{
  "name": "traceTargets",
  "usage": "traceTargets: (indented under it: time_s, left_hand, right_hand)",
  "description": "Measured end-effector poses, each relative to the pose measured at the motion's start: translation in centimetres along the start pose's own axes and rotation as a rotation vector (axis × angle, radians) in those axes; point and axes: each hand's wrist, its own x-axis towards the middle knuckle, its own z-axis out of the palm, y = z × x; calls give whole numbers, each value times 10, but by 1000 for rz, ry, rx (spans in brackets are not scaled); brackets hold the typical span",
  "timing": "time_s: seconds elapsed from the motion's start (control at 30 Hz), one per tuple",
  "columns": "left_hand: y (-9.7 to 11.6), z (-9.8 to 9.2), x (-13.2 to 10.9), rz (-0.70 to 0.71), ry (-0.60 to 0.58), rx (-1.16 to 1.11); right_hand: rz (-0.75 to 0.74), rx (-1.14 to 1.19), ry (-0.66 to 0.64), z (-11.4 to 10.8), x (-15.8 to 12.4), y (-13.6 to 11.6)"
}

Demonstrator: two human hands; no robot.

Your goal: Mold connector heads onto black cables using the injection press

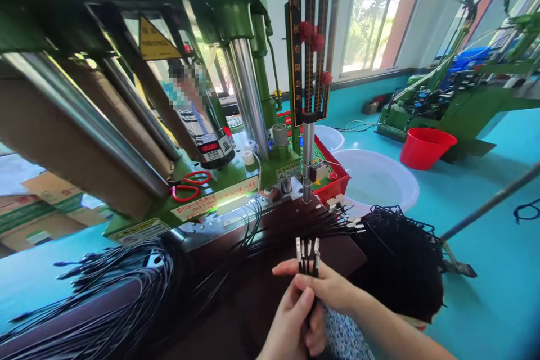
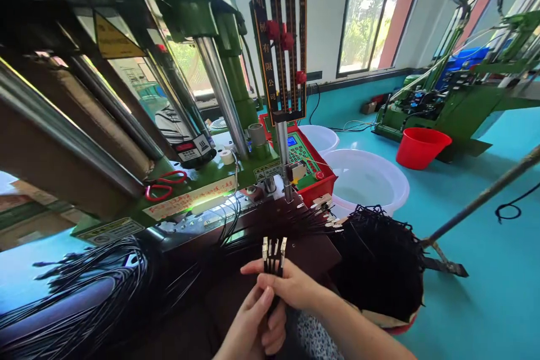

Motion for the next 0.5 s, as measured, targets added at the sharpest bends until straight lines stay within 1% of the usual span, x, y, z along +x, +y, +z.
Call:
traceTargets:
  time_s: [0.03, 0.07, 0.1, 0.13, 0.17, 0.2, 0.27, 0.33, 0.4, 0.5]
  left_hand:
    - [-3, 6, 1, 18, 40, -152]
    - [-5, 11, 1, 31, 60, -249]
    - [-7, 15, 3, 43, 60, -278]
    - [-8, 18, 4, 57, 59, -276]
    - [-8, 19, 6, 69, 63, -263]
    - [-7, 20, 8, 78, 71, -252]
    - [-3, 19, 13, 96, 132, -264]
    - [2, 18, 16, 117, 200, -300]
    - [5, 19, 18, 125, 218, -322]
    - [8, 18, 20, 95, 187, -340]
  right_hand:
    - [-18, 66, 27, -3, 5, -2]
    - [-52, 117, 45, -8, 11, -7]
    - [-94, 136, 59, -12, 16, -14]
    - [-125, 97, 47, -16, 22, -23]
    - [-128, -6, 4, -20, 27, -32]
    - [-104, -150, -68, -23, 32, -42]
    - [-8, -463, -272, -26, 38, -58]
    - [53, -676, -457, -25, 40, -68]
    - [35, -759, -568, -22, 40, -71]
    - [-8, -773, -630, -21, 43, -66]
